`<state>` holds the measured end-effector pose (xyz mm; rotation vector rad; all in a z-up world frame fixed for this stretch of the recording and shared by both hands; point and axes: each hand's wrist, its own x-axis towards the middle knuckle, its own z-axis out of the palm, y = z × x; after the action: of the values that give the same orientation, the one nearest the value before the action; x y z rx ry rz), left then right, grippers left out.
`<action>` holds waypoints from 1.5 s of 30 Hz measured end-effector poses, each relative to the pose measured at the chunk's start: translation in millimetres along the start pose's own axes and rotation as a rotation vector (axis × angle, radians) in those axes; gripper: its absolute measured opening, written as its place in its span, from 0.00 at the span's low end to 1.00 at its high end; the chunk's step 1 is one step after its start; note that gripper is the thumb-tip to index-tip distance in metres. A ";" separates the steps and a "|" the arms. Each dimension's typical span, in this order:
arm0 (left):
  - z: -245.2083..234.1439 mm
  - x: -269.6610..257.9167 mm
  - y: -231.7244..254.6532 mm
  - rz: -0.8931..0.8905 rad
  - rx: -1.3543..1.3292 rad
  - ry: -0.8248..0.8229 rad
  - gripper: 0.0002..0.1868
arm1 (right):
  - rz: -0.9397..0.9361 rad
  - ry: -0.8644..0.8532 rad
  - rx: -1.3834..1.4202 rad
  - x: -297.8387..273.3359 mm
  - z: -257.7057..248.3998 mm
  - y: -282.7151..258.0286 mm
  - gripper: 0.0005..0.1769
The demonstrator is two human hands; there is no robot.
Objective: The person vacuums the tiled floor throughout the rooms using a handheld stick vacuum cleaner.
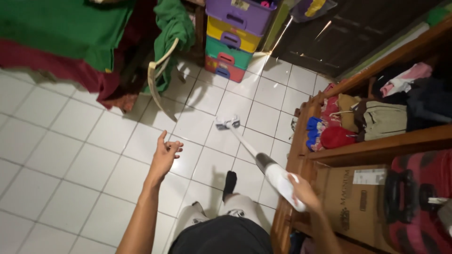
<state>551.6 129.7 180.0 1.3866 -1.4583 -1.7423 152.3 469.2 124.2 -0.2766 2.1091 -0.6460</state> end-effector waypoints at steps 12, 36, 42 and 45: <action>-24.5 -21.9 -8.2 -0.114 -0.030 0.183 0.38 | -0.159 -0.035 -0.030 51.1 -25.3 -97.1 0.29; 246.7 138.1 -97.7 -0.315 0.362 0.031 0.40 | -0.125 -0.558 0.389 144.4 167.7 -153.8 0.45; 252.4 173.6 -77.2 -0.032 0.528 0.241 0.26 | -0.456 -0.479 0.149 161.4 144.2 -150.0 0.46; 240.9 207.9 -81.8 -0.018 0.722 0.254 0.21 | -0.487 -0.392 0.277 194.1 118.1 -132.6 0.39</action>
<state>277.0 86.2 4.9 1.8795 -2.0186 -1.0087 129.7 235.7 5.3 -0.7107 1.5583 -1.0614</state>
